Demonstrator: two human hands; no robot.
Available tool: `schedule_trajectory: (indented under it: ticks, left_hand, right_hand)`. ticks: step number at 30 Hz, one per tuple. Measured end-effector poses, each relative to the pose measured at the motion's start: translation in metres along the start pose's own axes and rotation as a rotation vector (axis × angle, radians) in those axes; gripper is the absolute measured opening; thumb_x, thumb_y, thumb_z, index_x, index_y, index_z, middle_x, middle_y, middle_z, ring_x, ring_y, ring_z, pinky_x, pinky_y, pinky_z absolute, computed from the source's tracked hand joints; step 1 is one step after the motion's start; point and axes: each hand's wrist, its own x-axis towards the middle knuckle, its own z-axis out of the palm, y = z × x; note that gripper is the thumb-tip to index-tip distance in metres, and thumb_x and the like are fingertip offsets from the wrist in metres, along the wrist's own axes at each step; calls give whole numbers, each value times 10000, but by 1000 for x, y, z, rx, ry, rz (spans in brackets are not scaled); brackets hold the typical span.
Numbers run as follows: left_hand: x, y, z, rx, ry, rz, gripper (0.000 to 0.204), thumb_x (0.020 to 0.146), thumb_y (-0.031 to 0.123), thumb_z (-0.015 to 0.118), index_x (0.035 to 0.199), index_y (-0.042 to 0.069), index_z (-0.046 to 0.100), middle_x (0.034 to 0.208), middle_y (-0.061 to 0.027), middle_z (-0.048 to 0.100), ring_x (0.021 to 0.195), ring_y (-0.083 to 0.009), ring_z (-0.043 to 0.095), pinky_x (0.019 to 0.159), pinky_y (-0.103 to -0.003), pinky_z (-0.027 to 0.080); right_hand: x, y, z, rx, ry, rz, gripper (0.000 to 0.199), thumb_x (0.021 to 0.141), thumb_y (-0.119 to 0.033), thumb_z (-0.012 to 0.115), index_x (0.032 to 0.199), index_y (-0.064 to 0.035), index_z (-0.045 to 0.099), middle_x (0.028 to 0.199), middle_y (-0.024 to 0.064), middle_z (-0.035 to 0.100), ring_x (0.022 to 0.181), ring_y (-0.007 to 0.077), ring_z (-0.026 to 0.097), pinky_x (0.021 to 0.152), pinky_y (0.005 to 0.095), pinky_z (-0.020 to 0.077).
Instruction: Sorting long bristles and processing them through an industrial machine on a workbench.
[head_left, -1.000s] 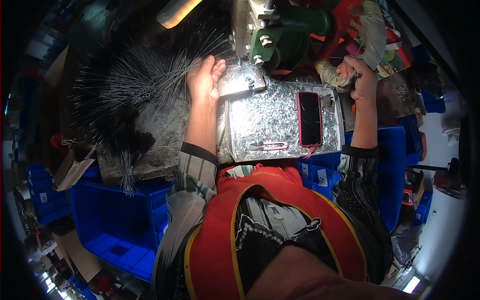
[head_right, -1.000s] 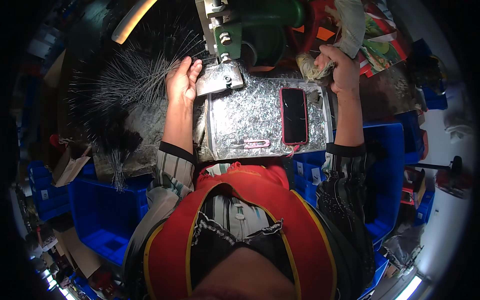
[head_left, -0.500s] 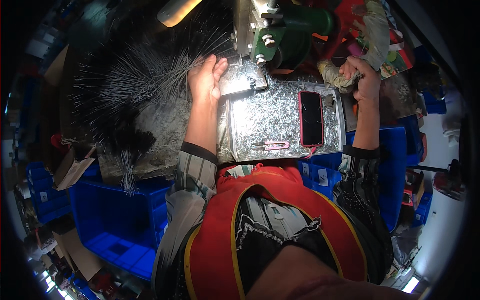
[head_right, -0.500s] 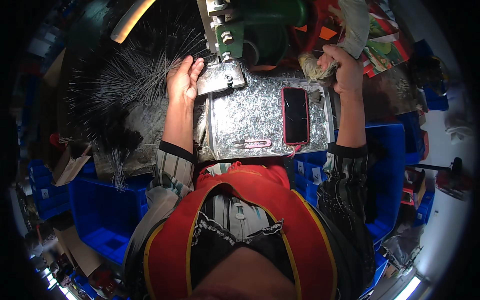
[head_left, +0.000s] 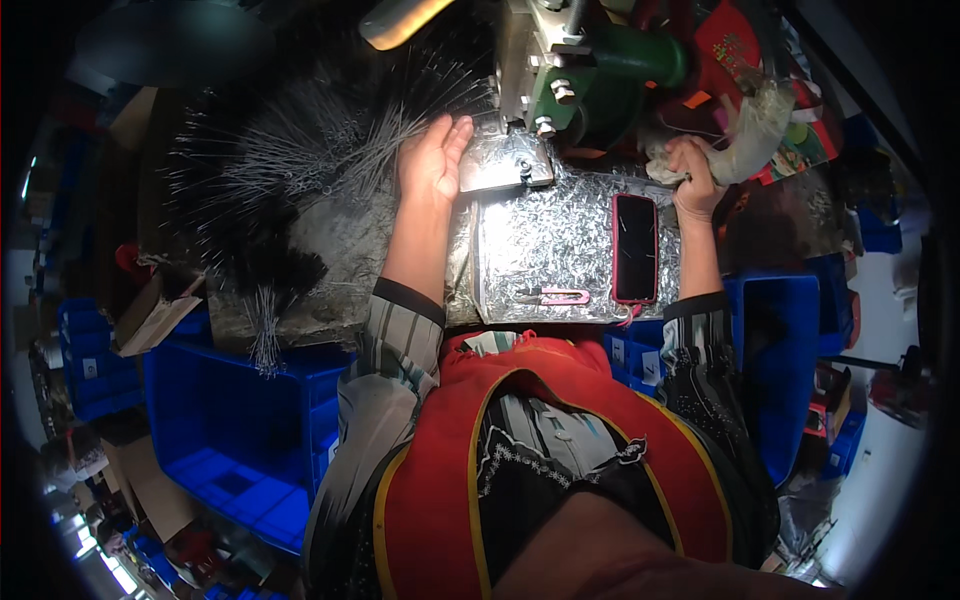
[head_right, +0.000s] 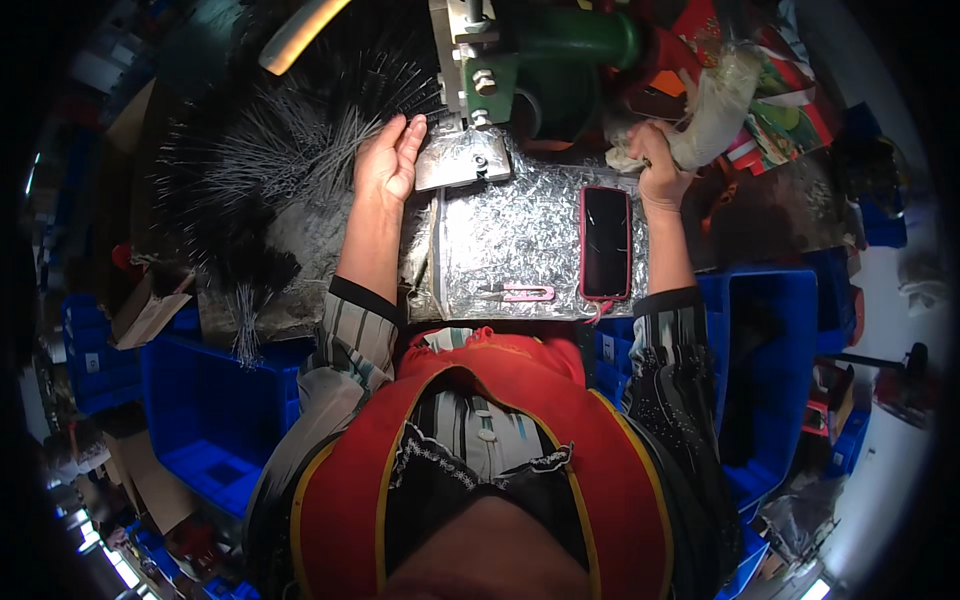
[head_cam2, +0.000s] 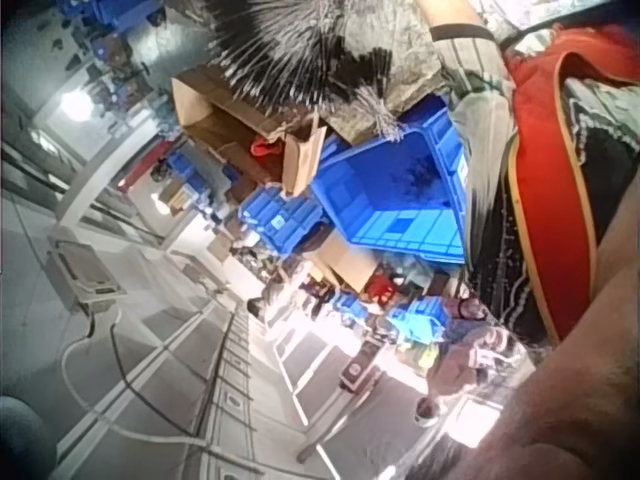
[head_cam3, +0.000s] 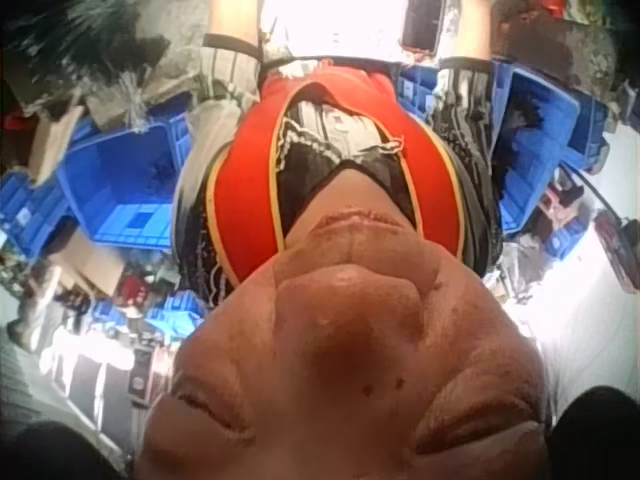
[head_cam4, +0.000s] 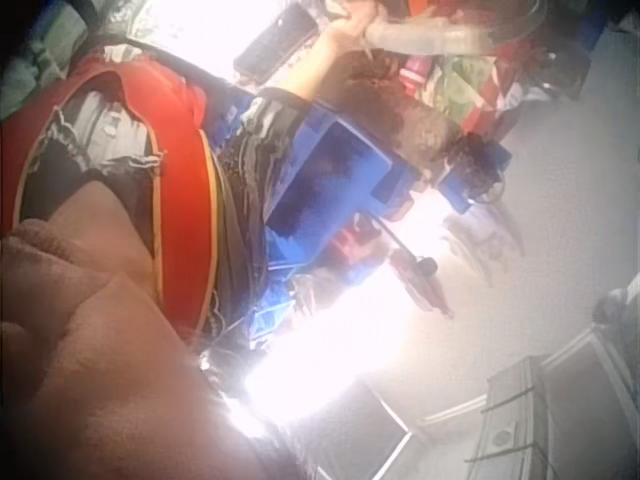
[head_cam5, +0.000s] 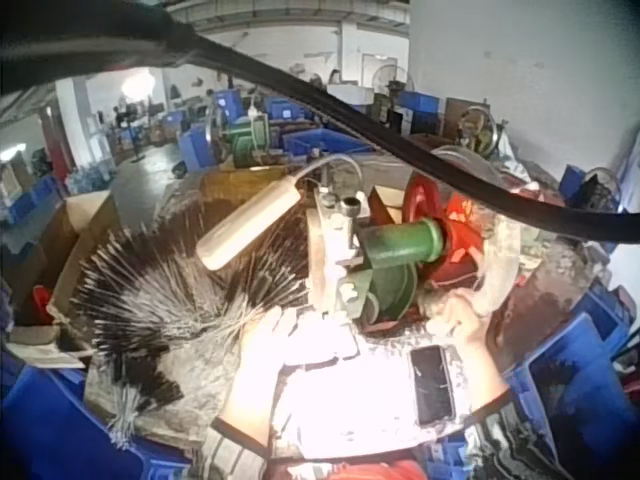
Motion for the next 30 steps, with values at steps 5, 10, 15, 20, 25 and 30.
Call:
schedule_trajectory:
  ticks: [5,10,15,20,25,30]
  left_hand:
    - [-37,14,-14,194,-220,-33,147,818,-34,497,908,-144,462,932,-215,531,893,-301,569,855,-337,491]
    - [-76,29,-16,787,-257,226,338,738,15,610,1034,-83,481,951,-138,552,857,-180,566,729,-255,478]
    - [-78,49,-11,1747,-61,988,561,609,43,695,1111,-2,449,1038,-140,475,915,-245,456,826,-331,385]
    - [-39,41,-42,2028,132,1046,737,581,132,724,1197,-16,349,1200,-191,365,1083,-321,356,960,-450,241]
    - [-16,46,-54,2221,138,1032,586,631,124,629,1151,-33,411,946,-156,570,975,-266,491,965,-453,239]
    - [-35,71,-33,2213,24,1008,308,648,97,577,939,3,544,775,-185,601,830,-317,561,898,-413,330]
  right_hand:
    - [2,-4,-9,132,-64,72,41,716,23,526,698,4,494,522,54,460,463,147,469,597,324,452]
    - [-1,-6,6,141,32,57,81,716,45,535,700,-8,476,525,50,460,467,147,475,621,332,458]
    - [2,2,-3,151,11,49,74,720,44,547,741,5,488,532,47,470,472,147,483,628,329,461]
    - [-1,7,0,189,27,81,87,714,36,579,761,12,509,544,47,489,482,144,497,636,318,467]
    - [-5,9,-5,197,50,105,103,706,6,615,751,6,523,559,61,523,500,145,527,633,308,474]
    - [-4,9,-10,189,80,120,99,715,-28,629,758,-6,542,589,53,555,543,137,545,609,270,451]
